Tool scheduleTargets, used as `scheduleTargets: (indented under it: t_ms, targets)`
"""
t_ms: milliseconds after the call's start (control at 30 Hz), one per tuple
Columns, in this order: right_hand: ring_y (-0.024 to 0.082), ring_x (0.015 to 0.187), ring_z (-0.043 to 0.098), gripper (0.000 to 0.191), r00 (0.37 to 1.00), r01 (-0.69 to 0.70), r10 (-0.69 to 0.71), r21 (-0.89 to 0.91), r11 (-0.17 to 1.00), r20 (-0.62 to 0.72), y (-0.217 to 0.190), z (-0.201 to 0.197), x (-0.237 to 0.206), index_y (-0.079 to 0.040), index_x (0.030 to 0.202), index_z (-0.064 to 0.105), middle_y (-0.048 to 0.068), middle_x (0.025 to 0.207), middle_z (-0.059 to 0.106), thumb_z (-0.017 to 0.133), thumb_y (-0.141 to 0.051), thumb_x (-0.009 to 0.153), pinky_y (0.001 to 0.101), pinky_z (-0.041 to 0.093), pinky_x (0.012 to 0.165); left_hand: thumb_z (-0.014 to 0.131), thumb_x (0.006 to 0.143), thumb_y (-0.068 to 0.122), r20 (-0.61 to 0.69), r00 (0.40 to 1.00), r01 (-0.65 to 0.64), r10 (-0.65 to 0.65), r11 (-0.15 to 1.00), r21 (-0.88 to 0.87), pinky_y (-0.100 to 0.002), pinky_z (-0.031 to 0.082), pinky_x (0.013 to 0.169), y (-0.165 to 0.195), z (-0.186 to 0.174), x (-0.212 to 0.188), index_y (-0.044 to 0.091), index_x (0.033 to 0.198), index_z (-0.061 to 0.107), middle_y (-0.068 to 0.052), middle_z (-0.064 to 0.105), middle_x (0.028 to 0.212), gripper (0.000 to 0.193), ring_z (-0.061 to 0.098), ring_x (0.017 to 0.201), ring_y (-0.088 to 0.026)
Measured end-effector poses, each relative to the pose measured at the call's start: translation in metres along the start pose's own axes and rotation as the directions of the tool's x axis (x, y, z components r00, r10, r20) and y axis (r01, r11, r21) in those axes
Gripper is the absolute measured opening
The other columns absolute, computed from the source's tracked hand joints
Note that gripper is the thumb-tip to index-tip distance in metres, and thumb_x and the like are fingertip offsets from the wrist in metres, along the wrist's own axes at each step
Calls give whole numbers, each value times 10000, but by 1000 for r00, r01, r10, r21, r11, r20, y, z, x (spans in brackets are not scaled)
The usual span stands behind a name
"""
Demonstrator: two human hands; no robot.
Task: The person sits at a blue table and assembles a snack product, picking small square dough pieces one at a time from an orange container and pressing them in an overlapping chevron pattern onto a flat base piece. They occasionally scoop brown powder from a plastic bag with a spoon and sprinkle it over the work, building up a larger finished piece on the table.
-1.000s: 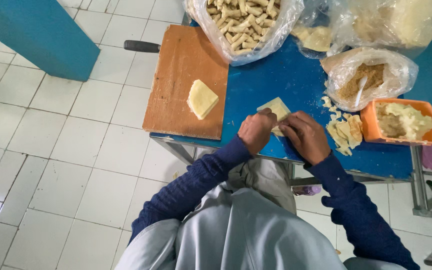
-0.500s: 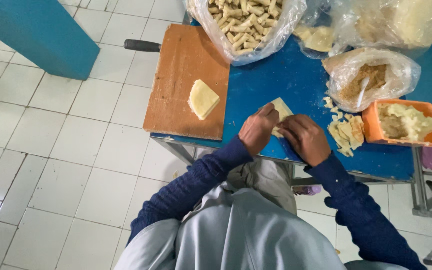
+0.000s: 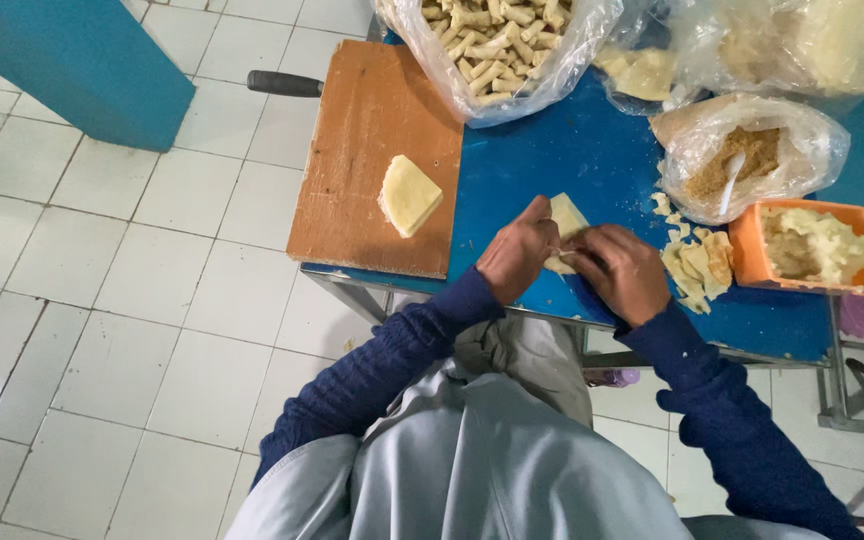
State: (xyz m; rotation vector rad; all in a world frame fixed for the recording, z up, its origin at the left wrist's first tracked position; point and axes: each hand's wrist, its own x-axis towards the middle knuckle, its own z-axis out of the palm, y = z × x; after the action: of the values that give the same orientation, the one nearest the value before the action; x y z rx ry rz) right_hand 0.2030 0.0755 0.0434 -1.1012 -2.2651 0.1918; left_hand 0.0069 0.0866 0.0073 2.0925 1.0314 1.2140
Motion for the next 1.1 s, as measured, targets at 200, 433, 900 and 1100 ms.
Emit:
scheduleTargets:
  t_ms: [200,433,900,1100]
  targets:
    - [327,976,649,118,1000,20,-20,-28,999,-11,3,7,2,-51,973,743,103,996,697,770,-120,881,433,531,826,658,891,1,20,997,-77,77,997,23,-447,506,781,3,-5,-3,38,950,614,-151,506,1019,83,603,963,-372]
    - [342,1006,631,256,997,39,-50,-186,982,-53,-6,7,-12,-29,1140,725,127,1080,683,698,-28,886,434,526,854,582,907,23,-47,998,-31,40,982,184,-452,506,849,3,1,0,18,906,553,-160,508,1066,30,589,1034,-369]
    - [312,1189,501,581,999,51,-46,-602,797,23,-11,12,1,-179,1439,624,72,1473,522,627,-7,883,445,450,958,597,898,43,33,993,-116,112,913,390,-404,506,1058,27,-2,-53,-49,1298,590,-164,537,1413,411,551,1335,-321]
    - [359,1164,493,722,997,29,-17,-178,984,71,15,-2,25,-154,1549,573,122,1347,556,562,65,861,467,442,1017,655,890,96,40,992,-124,118,891,437,-396,497,1094,26,2,-55,-15,1316,607,-146,553,1411,443,537,1347,-309]
